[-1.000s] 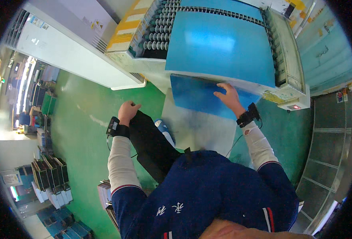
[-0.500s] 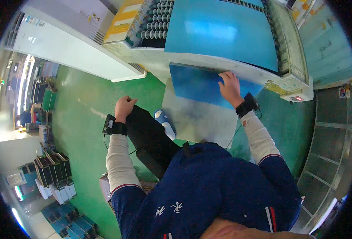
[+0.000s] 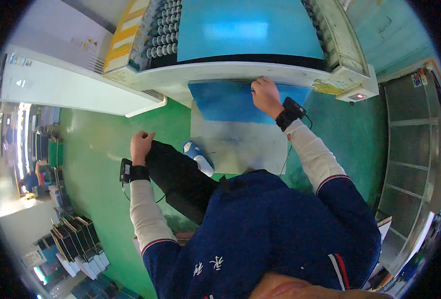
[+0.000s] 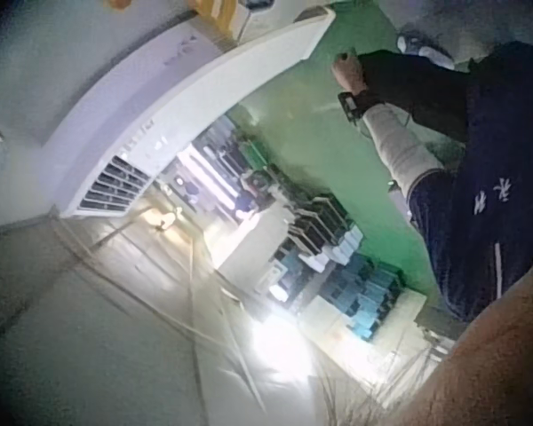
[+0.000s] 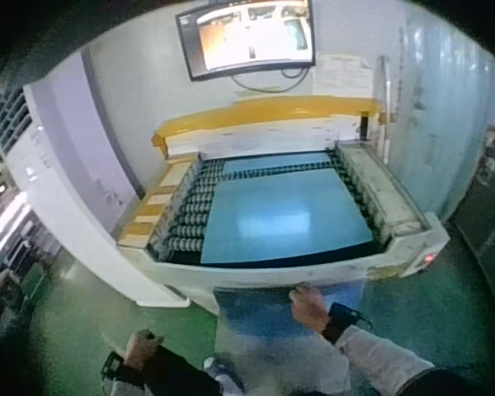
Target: Manually feeding and receiving metal or plastic sheets through a conveyor-based industrial processing machine.
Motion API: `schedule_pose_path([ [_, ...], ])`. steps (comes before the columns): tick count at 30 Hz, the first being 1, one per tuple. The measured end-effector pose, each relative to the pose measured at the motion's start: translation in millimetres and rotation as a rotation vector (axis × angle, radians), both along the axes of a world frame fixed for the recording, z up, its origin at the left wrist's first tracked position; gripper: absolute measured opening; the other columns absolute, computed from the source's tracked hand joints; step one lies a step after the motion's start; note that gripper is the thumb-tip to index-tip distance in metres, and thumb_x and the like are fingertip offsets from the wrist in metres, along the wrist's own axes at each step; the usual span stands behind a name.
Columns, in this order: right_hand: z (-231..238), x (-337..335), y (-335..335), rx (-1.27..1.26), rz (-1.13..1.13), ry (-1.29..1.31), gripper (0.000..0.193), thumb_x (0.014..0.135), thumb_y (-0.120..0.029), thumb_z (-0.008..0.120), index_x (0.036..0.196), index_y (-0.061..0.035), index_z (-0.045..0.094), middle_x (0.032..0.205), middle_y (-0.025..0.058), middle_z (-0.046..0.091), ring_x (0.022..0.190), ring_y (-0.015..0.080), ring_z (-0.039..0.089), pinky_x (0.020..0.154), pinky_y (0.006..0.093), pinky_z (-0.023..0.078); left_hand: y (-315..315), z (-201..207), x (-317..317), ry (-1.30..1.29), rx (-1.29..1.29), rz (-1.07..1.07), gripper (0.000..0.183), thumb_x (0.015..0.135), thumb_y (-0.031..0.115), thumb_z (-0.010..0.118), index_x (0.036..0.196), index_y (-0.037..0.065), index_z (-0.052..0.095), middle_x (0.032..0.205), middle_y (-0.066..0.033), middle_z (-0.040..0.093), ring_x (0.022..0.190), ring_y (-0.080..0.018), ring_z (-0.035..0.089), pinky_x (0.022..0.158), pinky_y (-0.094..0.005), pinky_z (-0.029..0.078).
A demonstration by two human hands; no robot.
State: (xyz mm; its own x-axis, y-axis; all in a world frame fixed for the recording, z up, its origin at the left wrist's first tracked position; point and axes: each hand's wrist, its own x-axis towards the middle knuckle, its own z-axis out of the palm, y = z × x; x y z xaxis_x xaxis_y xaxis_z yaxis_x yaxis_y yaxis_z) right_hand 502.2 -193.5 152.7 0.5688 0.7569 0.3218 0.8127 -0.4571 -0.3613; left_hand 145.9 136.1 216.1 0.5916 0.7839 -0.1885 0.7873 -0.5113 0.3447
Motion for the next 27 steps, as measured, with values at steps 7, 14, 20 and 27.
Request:
schedule_pose_path([
  [7,2.1,2.4,-4.5,-0.001,-0.02,-0.023,0.009,0.071,-0.01,0.064,0.077,-0.0043,0.061,0.083,0.0147,0.06,0.09,0.0362,0.056,0.077,0.047,0.047,13.1,-8.8,6.9,0.058,0.019,-0.03,0.046,0.077,0.043,0.068,0.089,-0.001,0.071,0.086,-0.0205,0.069,0.085,-0.0366,0.067,0.077,-0.0431,0.052],
  [14,3.1,-8.1,-0.5,0.002,-0.036,-0.054,0.012,0.07,-0.007,0.063,0.081,-0.0037,0.061,0.091,0.0162,0.06,0.093,0.0361,0.056,0.079,0.0455,0.048,21.8,-15.8,4.8,0.032,-0.027,-0.021,0.046,0.077,0.044,0.067,0.089,-0.001,0.07,0.086,-0.0216,0.069,0.085,-0.0374,0.066,0.077,-0.0436,0.051],
  [20,10.2,-14.7,-4.5,-0.03,-0.017,-0.04,0.024,0.071,-0.006,0.067,0.094,-0.0046,0.06,0.098,0.0157,0.058,0.099,0.0364,0.054,0.082,0.045,0.047,19.0,-13.8,8.3,0.004,-0.004,-0.01,0.044,0.077,0.043,0.066,0.087,0.0,0.069,0.085,-0.0209,0.068,0.084,-0.0383,0.066,0.076,-0.0446,0.051],
  [27,20.3,-27.4,-6.5,0.0,-0.014,0.014,0.027,0.072,-0.006,0.07,0.097,-0.0057,0.059,0.097,0.0138,0.057,0.097,0.0352,0.053,0.082,0.0441,0.046,-1.2,-4.7,23.7,0.027,0.149,-0.137,0.033,0.08,0.034,0.064,0.087,0.002,0.067,0.089,-0.0205,0.068,0.086,-0.0395,0.064,0.075,-0.0463,0.051],
])
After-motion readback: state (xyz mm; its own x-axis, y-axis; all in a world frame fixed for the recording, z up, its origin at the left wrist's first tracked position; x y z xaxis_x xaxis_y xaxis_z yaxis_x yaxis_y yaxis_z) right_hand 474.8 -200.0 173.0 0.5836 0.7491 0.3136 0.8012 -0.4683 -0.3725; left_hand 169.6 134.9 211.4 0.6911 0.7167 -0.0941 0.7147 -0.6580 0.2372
